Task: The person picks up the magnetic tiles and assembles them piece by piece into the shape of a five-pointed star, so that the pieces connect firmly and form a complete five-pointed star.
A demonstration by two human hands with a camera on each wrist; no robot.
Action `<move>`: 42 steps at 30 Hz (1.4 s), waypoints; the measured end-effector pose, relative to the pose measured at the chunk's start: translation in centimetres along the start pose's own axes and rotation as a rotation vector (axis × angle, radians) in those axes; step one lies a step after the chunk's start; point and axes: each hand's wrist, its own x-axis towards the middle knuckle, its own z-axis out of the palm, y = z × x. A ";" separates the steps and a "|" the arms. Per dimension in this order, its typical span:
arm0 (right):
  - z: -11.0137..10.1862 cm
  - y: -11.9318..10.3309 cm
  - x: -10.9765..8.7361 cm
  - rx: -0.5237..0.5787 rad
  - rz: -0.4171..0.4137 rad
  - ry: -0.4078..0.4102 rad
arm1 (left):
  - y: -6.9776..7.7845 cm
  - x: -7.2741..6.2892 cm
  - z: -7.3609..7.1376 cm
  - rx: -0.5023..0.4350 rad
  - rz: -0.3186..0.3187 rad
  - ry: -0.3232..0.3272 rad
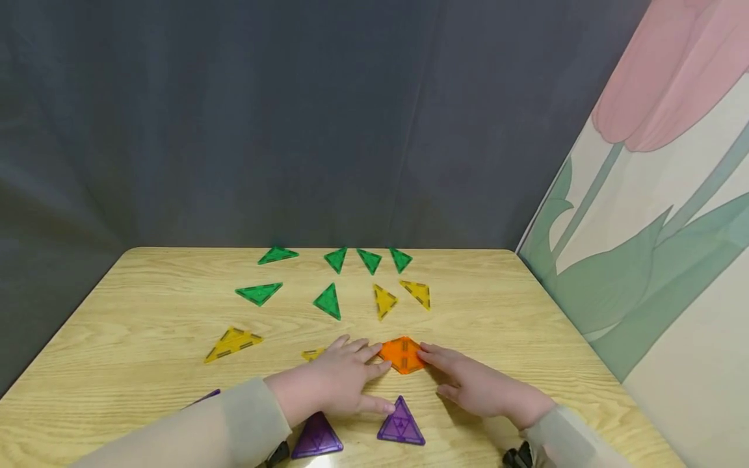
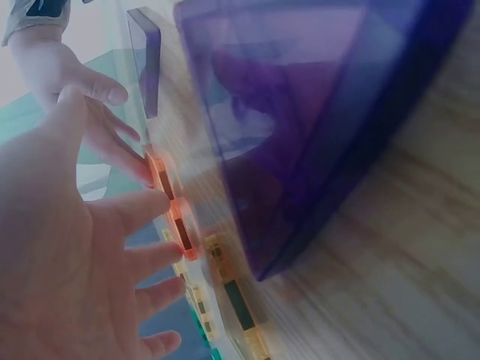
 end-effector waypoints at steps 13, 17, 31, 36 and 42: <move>1.0 -5.6 -3.1 -0.267 -0.147 -0.088 | -0.1 -0.1 0.1 0.009 -0.012 0.013; 2.4 -6.2 -3.8 -0.306 -0.137 -0.190 | -0.1 -0.1 0.0 0.013 -0.019 0.013; 2.9 -3.6 -4.3 -0.437 0.067 0.120 | -0.1 -0.3 -0.1 0.022 0.012 0.040; 2.5 -3.4 -3.7 -0.354 0.094 0.108 | -0.1 -0.3 0.0 0.002 0.018 0.033; 2.2 -2.9 -3.7 -0.318 0.107 0.091 | -0.5 -1.5 0.0 -0.082 0.056 0.031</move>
